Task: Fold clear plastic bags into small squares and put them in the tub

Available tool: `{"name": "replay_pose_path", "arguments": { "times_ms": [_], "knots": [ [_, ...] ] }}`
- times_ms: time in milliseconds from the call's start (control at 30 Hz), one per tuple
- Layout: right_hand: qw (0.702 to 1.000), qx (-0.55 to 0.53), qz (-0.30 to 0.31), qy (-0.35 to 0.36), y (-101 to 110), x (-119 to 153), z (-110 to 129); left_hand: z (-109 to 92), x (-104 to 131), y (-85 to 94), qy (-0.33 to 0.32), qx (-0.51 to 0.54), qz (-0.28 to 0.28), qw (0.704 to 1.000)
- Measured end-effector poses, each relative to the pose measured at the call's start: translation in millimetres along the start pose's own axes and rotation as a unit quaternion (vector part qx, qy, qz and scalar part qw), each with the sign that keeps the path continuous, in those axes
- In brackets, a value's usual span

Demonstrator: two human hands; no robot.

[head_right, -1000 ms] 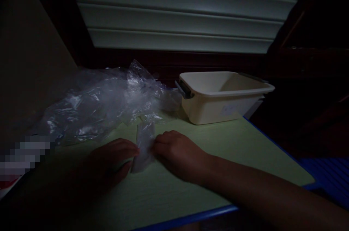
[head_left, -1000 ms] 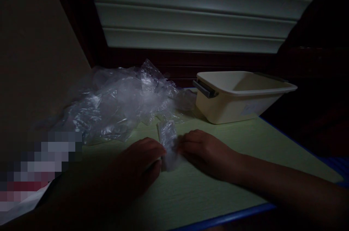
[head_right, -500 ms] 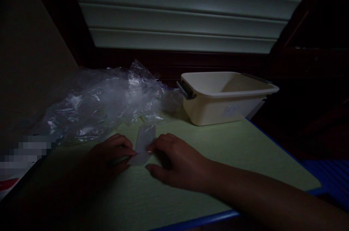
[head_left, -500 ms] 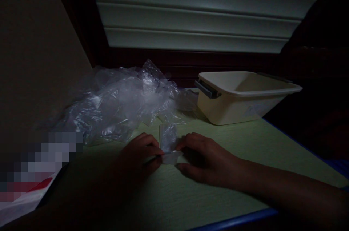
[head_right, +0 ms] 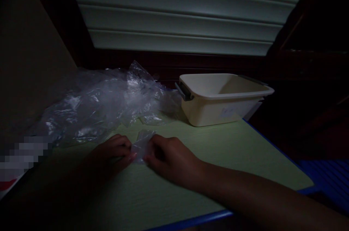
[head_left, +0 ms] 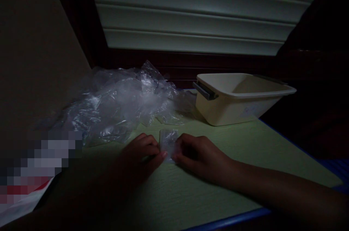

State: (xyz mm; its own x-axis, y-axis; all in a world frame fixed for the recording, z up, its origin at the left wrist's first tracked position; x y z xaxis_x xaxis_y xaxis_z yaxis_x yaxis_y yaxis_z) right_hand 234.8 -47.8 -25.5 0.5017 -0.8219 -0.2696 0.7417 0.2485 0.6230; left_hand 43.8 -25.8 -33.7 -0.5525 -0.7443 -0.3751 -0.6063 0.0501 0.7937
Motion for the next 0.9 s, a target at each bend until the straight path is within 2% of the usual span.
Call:
{"name": "replay_pose_path", "arguments": {
  "times_ms": [200, 400, 667, 900],
  "knots": [
    [0.999, -0.031, -0.016, -0.02, -5.6, -1.6, -4.4, -2.8, -3.9, 1.9, 0.016, -0.019, 0.008, 1.0],
    [0.998, 0.057, 0.009, -0.008, -3.8, -0.9, 2.8, -2.3, -3.5, -0.2, 0.021, -0.03, 0.003, 0.999],
    [0.978, 0.164, 0.045, 0.117, -6.1, -0.6, 4.5, 1.7, -1.6, -0.8, 0.028, -0.069, -0.006, 0.997],
    [0.968, 0.195, 0.045, 0.153, -6.5, -1.3, 4.5, 0.6, -2.4, 1.1, 0.069, -0.115, 0.002, 0.991]
  ]
}}
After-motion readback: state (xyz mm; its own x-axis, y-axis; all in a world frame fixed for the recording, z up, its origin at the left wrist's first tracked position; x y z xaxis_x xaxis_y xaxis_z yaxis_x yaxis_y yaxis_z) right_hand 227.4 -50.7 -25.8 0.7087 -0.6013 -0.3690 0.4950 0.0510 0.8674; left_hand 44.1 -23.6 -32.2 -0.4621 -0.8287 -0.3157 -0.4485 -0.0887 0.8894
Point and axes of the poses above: each hand's wrist, its own x-axis away from the middle knuckle, its own y-axis out of the back of the hand, z = x × y, the point moved 2 cm from there along -x, towards the middle knuckle, and after that the axes turned 7 degrees about y, right-handed, at the moved point
